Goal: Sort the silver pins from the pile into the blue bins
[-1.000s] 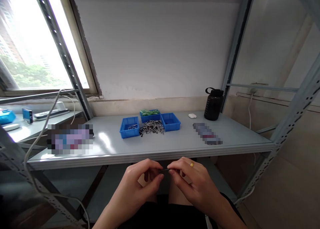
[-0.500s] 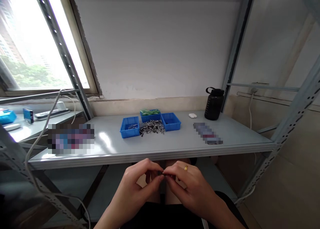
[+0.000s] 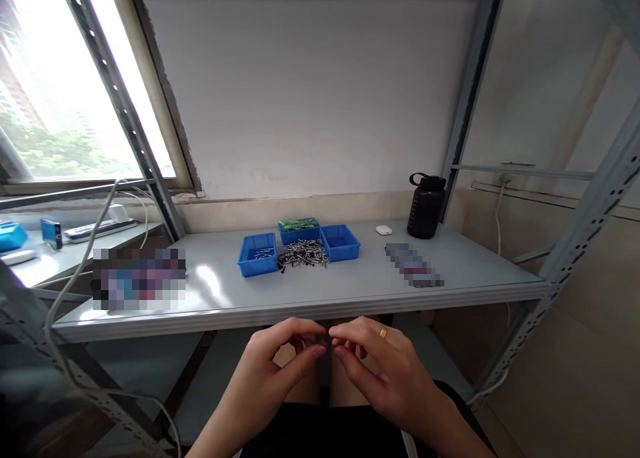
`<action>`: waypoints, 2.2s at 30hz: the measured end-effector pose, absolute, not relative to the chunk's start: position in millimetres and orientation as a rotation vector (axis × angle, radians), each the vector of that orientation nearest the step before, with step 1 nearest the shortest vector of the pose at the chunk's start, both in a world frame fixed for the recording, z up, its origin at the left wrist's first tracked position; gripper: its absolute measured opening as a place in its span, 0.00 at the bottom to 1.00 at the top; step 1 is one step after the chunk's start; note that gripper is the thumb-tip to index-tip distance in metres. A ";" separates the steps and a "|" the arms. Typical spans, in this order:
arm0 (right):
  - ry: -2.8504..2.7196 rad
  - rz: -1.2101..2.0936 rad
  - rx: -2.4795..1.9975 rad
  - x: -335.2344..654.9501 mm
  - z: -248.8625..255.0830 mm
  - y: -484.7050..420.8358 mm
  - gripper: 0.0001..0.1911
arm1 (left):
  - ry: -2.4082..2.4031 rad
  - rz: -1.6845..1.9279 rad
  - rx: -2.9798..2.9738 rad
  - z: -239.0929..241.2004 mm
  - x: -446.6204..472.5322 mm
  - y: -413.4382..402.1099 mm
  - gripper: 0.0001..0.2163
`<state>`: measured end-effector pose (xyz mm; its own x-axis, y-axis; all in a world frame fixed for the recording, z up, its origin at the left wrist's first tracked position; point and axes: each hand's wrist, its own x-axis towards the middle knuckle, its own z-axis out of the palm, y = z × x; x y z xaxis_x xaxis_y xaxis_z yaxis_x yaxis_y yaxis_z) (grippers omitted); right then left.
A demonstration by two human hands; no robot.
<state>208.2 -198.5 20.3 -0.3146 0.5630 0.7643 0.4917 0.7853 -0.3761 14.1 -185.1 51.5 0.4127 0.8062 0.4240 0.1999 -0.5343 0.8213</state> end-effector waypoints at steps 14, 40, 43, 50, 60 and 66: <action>-2.143 0.203 -0.683 212.6 17.7 -194.9 0.16 | 0.889 0.960 1.979 49.0 9.2 -186.4 0.19; -2.005 0.055 -0.703 211.6 22.1 -196.3 0.09 | 0.961 1.096 2.113 54.4 10.0 -184.0 0.04; -2.017 0.075 -0.706 210.4 22.3 -196.1 0.09 | 0.959 1.106 2.107 55.4 9.9 -185.3 0.04; -2.004 0.031 -0.711 210.7 22.8 -196.7 0.09 | 0.961 1.091 2.125 55.4 9.4 -186.9 0.05; -2.026 0.091 -0.737 211.4 21.9 -196.8 0.09 | 0.960 1.093 2.147 56.9 9.8 -187.5 0.06; -2.024 0.038 -0.755 211.6 20.4 -197.6 0.11 | 0.971 1.095 2.146 57.6 8.7 -187.2 0.07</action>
<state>211.6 -197.6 20.4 -0.3658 0.5242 0.7690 0.4947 0.8094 -0.3165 8.7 -187.2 57.6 0.4107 0.7914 0.4527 0.3548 -0.5961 0.7203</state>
